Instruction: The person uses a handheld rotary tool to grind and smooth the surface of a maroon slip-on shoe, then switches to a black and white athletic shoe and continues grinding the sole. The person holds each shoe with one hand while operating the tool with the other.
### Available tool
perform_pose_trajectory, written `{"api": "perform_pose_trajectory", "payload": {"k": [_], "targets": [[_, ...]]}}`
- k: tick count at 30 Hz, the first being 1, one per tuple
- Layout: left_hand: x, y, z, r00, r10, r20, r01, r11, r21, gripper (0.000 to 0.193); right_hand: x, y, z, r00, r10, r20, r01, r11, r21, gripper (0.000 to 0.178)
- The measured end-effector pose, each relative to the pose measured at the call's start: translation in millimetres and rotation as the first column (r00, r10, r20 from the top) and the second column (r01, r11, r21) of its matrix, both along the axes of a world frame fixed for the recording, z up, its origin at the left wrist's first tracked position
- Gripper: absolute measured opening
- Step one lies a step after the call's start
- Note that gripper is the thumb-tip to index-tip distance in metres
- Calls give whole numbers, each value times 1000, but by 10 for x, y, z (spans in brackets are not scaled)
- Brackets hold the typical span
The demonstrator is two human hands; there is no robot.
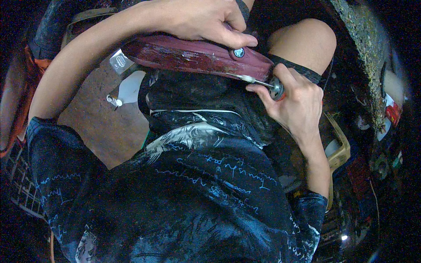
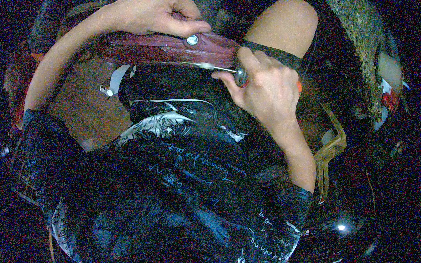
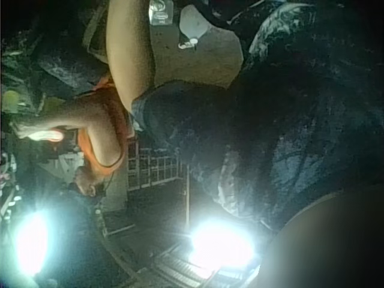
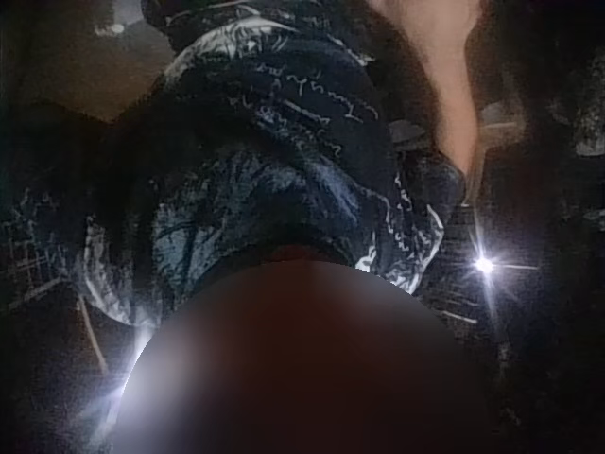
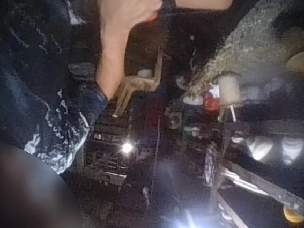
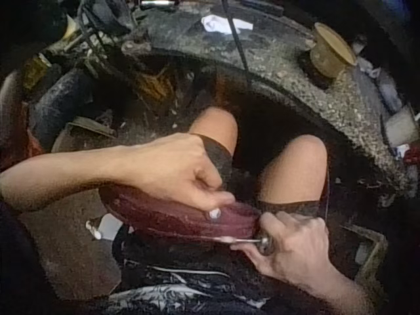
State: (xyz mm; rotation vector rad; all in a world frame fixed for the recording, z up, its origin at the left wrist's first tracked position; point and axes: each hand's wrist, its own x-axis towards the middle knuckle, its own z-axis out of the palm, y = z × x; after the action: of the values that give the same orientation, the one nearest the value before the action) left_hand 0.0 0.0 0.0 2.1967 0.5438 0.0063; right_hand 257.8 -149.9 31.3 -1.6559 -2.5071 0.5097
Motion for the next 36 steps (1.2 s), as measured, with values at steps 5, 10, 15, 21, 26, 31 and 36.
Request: {"api": "perform_pose_trajectory", "payload": {"k": [5,10,15,21,26,31,36], "targets": [[-26,-28,8,1000,14,11,-14,1000,-15,62,11,-22,8,1000,-18,17,18,1000,-25,54],[-28,-25,22,999,21,-48,-24,998,-59,62,23,-11,13,999,-32,28,32,999,-17,54],[-35,-35,22,999,31,-26,-32,998,-54,63,14,-11,11,1000,-23,4,23,999,-28,54],[-30,-29,16,1000,18,-24,-19,999,-30,64,24,0,7,1000,-20,13,20,1000,-22,53],[-30,-34,26,999,21,-33,-22,999,-35,63,24,10,1,1000,-23,-17,23,999,-22,53],[-29,-36,28,999,16,-33,-17,999,-38,62,11,-5,15,1000,-25,-6,25,999,-29,53],[-27,-46,32,1000,21,-10,-21,1000,-18,61,18,6,16,1000,-22,-10,22,1000,-21,52]]}}
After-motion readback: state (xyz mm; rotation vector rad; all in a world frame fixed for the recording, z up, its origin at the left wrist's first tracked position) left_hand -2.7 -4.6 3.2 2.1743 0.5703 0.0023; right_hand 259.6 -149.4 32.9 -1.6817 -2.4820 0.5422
